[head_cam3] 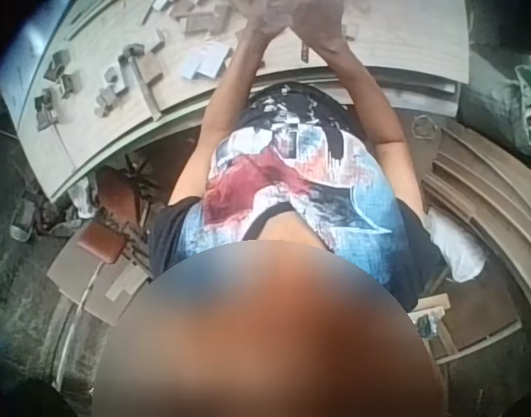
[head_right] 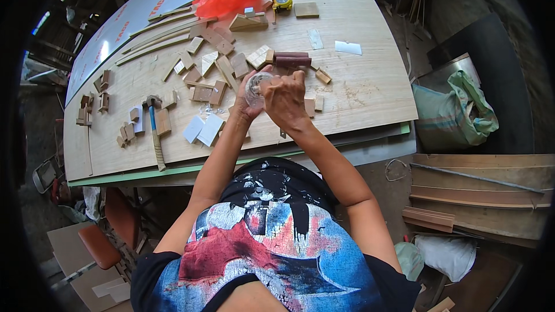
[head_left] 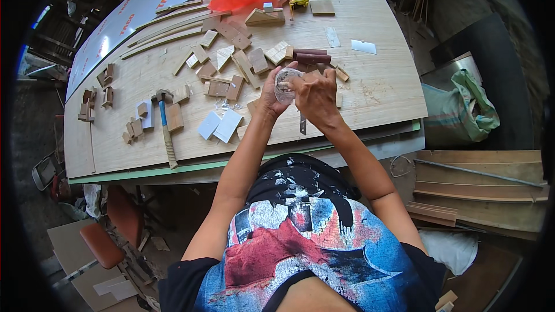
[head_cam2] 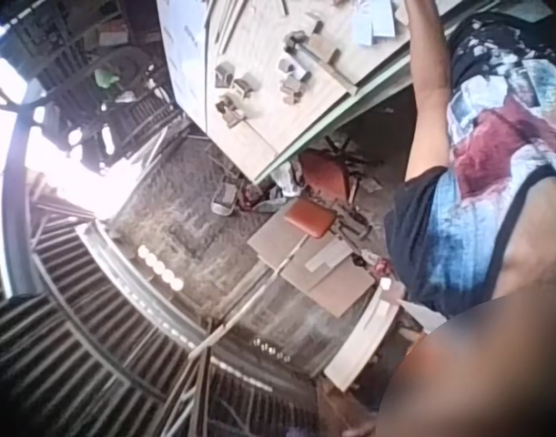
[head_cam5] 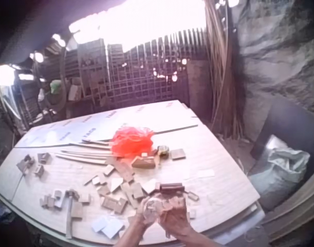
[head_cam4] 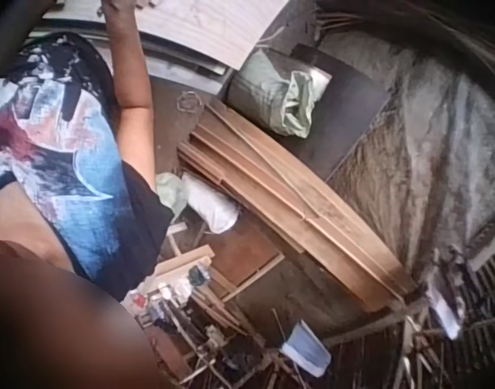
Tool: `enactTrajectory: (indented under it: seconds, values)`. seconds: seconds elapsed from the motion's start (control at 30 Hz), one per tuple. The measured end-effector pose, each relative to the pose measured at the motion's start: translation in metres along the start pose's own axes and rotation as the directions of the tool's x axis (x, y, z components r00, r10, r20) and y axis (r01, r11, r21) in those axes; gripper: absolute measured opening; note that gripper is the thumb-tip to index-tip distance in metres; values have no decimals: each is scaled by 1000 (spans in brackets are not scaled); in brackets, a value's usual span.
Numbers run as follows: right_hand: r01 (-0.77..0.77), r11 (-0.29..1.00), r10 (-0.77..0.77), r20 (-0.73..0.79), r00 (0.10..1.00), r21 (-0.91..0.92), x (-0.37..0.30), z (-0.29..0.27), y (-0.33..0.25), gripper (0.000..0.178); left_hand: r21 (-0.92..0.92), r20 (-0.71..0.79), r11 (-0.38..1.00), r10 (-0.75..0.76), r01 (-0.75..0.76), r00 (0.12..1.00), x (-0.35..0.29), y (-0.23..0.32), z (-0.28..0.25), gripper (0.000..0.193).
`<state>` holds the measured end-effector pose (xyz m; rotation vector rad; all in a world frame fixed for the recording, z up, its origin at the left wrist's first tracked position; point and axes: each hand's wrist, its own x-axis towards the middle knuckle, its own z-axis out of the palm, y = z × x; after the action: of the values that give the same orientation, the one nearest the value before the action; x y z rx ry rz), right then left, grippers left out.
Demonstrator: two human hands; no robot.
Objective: Assembling small wooden blocks using glue and a utility knife in a workshop setting.
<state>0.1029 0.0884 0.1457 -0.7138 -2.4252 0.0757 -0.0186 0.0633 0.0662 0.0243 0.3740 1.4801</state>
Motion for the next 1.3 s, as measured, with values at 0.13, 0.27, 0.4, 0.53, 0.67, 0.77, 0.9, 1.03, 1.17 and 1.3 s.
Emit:
enactTrajectory:
  seconds: [0.13, 0.27, 0.4, 0.53, 0.67, 0.77, 0.9, 1.03, 1.17, 1.3]
  values:
    - [-95, 995, 96, -133, 986, 13, 0, 5, 3, 13, 35, -63, 999, 29, -27, 998, 1, -2, 3, 41]
    - [-89, 992, 77, -128, 989, -91, -2, 18, 3, 12, 31, -51, 999, 40, -39, 998, 3, -3, -2, 42]
    - [-44, 999, 43, -86, 995, -8, -3, 16, 2, 15, 46, -52, 999, 24, -22, 998, 3, -2, 0, 43]
    - [-47, 998, 46, 39, 998, 29, -5, 10, 2, 3, 51, -38, 998, 29, -27, 999, 3, -1, -4, 43]
    - [-126, 992, 124, -102, 987, -14, -3, 10, 5, 2, 28, -64, 999, 25, -23, 998, 5, -3, -1, 43]
    - [-127, 991, 124, -83, 989, -35, -2, 19, 9, 9, 31, -77, 999, 31, -29, 997, 7, -4, -2, 42]
    - [-31, 996, 39, -105, 994, 79, -2, 20, 12, 20, 113, -92, 994, 14, -3, 996, 5, -3, -1, 43]
    - [26, 999, -25, -24, 999, 44, -3, 14, 9, 5, 143, -127, 990, 7, 12, 992, 4, -6, -1, 43]
    - [36, 999, -37, 89, 995, 12, -8, 8, 17, 5, 153, -160, 987, -15, 40, 987, 9, -11, -5, 46]
    - [-13, 1000, 15, 58, 998, -29, -9, 1, 21, 6, 163, -232, 987, 36, 2, 972, 8, -1, -9, 48]
